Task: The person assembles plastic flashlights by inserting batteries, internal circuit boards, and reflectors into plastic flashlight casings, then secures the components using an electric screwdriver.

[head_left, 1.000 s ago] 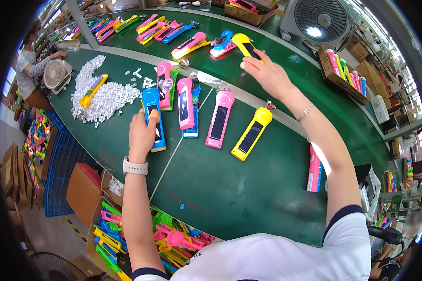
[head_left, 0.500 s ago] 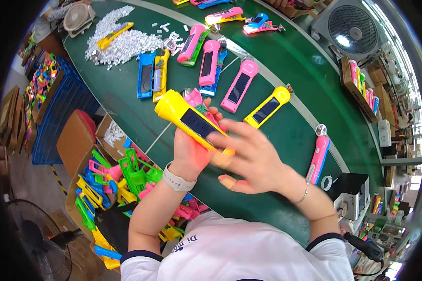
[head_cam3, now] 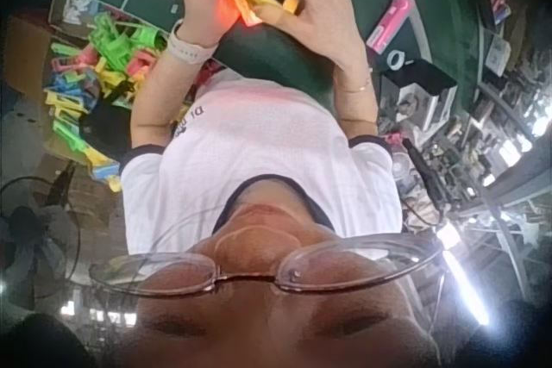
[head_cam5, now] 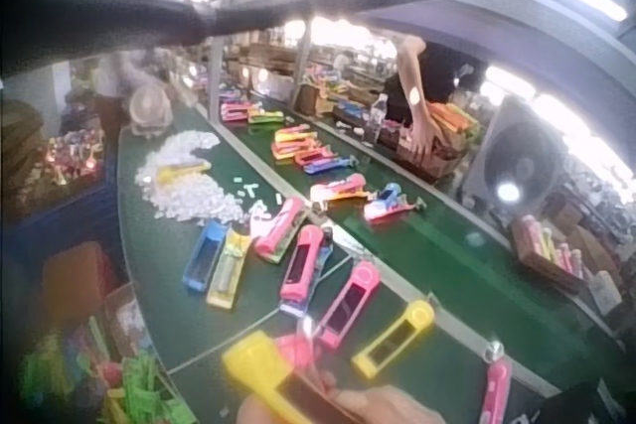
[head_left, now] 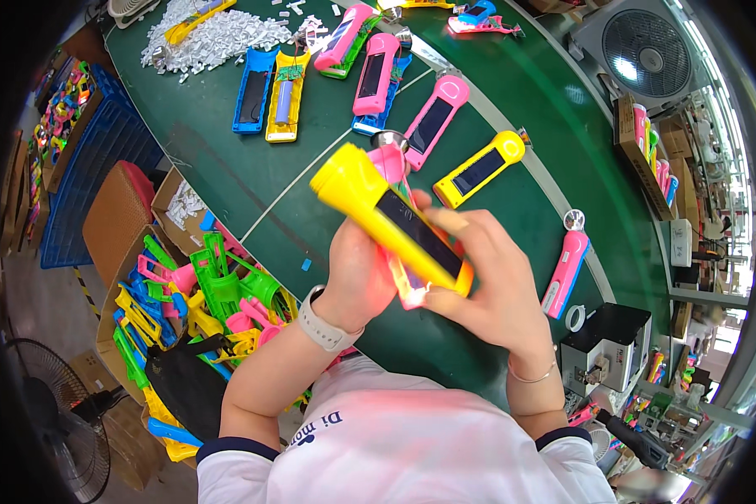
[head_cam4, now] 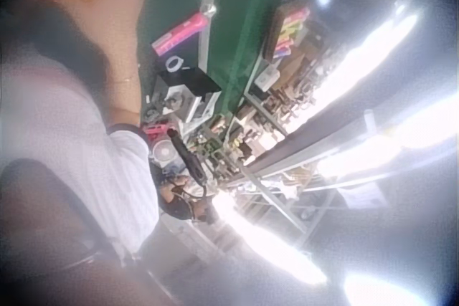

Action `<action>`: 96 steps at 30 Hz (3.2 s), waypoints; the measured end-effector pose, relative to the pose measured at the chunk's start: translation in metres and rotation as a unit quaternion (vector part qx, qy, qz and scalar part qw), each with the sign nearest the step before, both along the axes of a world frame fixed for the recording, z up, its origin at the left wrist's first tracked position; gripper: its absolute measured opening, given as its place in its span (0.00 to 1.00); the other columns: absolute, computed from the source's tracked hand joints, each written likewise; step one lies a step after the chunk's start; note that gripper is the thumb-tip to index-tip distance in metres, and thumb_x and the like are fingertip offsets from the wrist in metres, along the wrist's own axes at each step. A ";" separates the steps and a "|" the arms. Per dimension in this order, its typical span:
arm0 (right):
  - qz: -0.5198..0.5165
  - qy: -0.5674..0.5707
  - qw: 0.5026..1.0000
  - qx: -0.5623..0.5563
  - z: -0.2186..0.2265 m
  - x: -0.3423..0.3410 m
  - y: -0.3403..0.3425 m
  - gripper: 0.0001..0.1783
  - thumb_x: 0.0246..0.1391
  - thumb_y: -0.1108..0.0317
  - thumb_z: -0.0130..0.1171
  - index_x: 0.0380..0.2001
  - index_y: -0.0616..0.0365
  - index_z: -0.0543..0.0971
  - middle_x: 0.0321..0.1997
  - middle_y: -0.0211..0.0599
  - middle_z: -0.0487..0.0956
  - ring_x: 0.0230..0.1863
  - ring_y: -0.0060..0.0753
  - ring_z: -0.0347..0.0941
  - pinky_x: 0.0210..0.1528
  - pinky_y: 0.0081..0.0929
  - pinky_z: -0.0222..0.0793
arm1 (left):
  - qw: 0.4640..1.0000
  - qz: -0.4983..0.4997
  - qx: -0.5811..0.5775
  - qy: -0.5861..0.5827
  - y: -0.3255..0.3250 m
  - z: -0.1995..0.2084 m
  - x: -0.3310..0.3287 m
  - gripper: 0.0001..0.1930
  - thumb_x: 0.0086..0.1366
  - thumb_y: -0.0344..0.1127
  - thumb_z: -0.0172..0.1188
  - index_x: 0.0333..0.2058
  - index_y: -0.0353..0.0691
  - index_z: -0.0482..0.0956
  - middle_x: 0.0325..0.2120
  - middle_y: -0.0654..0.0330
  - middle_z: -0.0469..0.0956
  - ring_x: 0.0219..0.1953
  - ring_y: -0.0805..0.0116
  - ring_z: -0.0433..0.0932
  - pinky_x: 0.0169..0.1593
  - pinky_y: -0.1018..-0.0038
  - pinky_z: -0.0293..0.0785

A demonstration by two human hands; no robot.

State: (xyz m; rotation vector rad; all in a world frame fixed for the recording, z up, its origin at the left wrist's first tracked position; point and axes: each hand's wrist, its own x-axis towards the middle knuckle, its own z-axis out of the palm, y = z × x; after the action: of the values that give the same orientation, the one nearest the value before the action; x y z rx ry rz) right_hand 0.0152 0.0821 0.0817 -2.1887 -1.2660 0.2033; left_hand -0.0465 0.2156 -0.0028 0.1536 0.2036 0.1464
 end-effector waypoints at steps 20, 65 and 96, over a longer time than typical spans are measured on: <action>-0.105 0.250 0.959 -0.085 -0.018 0.082 0.031 0.21 0.52 0.60 0.59 0.45 0.63 0.73 0.35 0.34 0.76 0.33 0.20 0.72 0.37 0.19 0.67 | 0.950 -0.136 0.276 0.054 -0.020 0.015 -0.014 0.14 0.69 0.43 0.44 0.42 0.38 0.69 0.29 0.60 0.75 0.27 0.72 0.77 0.32 0.74 0.75; -0.155 0.414 0.862 0.248 -0.041 -0.016 -0.013 0.23 0.55 0.72 0.52 0.52 0.72 0.66 0.46 0.35 0.68 0.44 0.24 0.64 0.50 0.23 0.65 | 0.988 -0.007 0.152 0.014 -0.009 0.020 -0.007 0.19 0.65 0.26 0.40 0.55 0.35 0.60 0.48 0.56 0.70 0.50 0.67 0.70 0.56 0.67 0.65; -0.150 0.130 0.970 0.143 -0.058 -0.035 0.002 0.37 0.46 0.65 0.64 0.59 0.61 0.62 0.48 0.44 0.62 0.50 0.39 0.62 0.50 0.31 0.64 | 0.993 0.073 0.097 0.013 -0.014 0.025 -0.006 0.26 0.71 0.53 0.31 0.57 0.38 0.58 0.48 0.57 0.69 0.53 0.66 0.68 0.58 0.66 0.62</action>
State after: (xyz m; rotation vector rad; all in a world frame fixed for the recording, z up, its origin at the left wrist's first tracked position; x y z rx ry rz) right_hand -0.0196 0.0845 0.0237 -1.9947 -0.7580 0.1672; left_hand -0.0522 0.2016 0.0226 0.3345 0.2276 0.3104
